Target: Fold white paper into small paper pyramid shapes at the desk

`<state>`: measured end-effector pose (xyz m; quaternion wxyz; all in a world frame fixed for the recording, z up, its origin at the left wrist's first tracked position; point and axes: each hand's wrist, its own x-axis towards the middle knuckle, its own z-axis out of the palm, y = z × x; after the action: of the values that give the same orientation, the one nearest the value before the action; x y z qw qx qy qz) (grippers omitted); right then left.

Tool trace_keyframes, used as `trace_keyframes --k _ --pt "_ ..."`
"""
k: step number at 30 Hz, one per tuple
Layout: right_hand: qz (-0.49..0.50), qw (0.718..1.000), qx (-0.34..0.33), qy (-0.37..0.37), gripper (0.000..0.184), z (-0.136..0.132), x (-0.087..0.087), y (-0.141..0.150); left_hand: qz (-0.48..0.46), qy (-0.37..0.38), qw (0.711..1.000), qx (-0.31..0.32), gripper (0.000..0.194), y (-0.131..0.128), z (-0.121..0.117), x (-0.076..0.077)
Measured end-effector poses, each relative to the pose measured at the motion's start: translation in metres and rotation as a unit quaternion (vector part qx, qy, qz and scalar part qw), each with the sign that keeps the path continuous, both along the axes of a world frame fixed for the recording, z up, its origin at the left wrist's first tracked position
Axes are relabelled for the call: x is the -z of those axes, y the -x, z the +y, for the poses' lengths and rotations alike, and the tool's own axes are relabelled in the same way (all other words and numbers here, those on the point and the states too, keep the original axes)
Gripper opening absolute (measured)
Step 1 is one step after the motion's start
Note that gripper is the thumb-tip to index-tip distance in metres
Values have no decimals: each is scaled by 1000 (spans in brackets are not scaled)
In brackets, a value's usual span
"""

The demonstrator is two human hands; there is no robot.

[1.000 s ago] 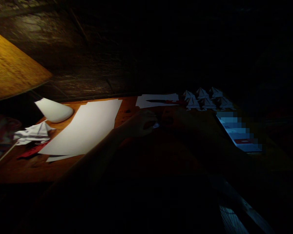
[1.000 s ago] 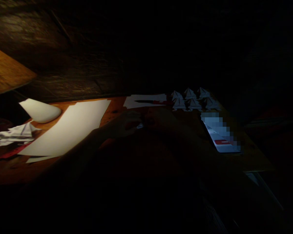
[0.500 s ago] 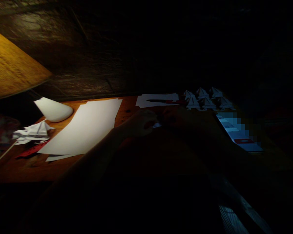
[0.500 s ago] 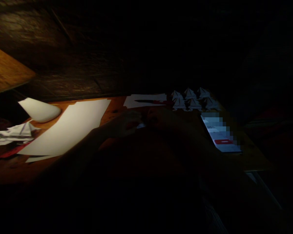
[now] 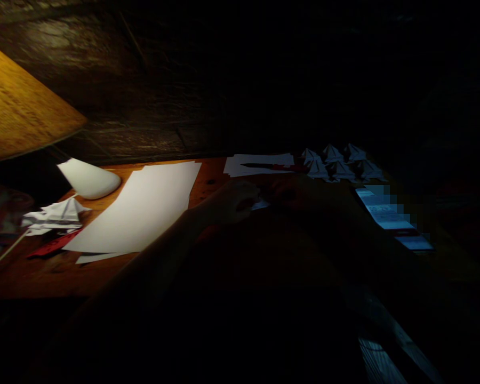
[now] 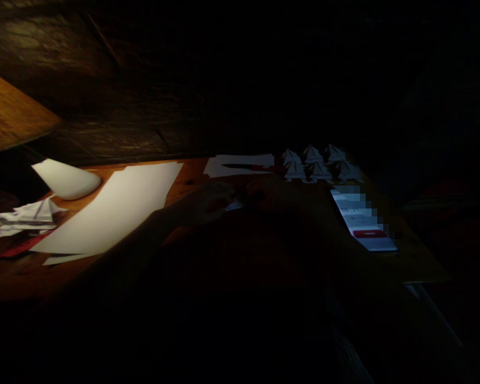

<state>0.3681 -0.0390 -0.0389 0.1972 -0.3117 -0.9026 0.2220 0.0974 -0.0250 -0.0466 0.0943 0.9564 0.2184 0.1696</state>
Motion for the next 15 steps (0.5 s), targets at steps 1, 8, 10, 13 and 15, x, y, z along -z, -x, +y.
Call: trace_keyframes --k 1,8,10,13,15 --pt "2 1000 -8 0 30 1 0 0 2 2 1000 1 23 1 0 0" --pt "4 1000 -15 27 35 7 -1 -7 -7 18 999 26 23 6 3 1" --pt "9 999 -19 36 34 8 0 -8 -5 25 999 27 20 6 4 0" --pt "12 998 -34 47 34 11 2 -9 -8 29 999 27 19 5 5 -1" --pt "8 998 -40 50 34 12 4 -10 -7 28 999 29 19 3 4 -1"
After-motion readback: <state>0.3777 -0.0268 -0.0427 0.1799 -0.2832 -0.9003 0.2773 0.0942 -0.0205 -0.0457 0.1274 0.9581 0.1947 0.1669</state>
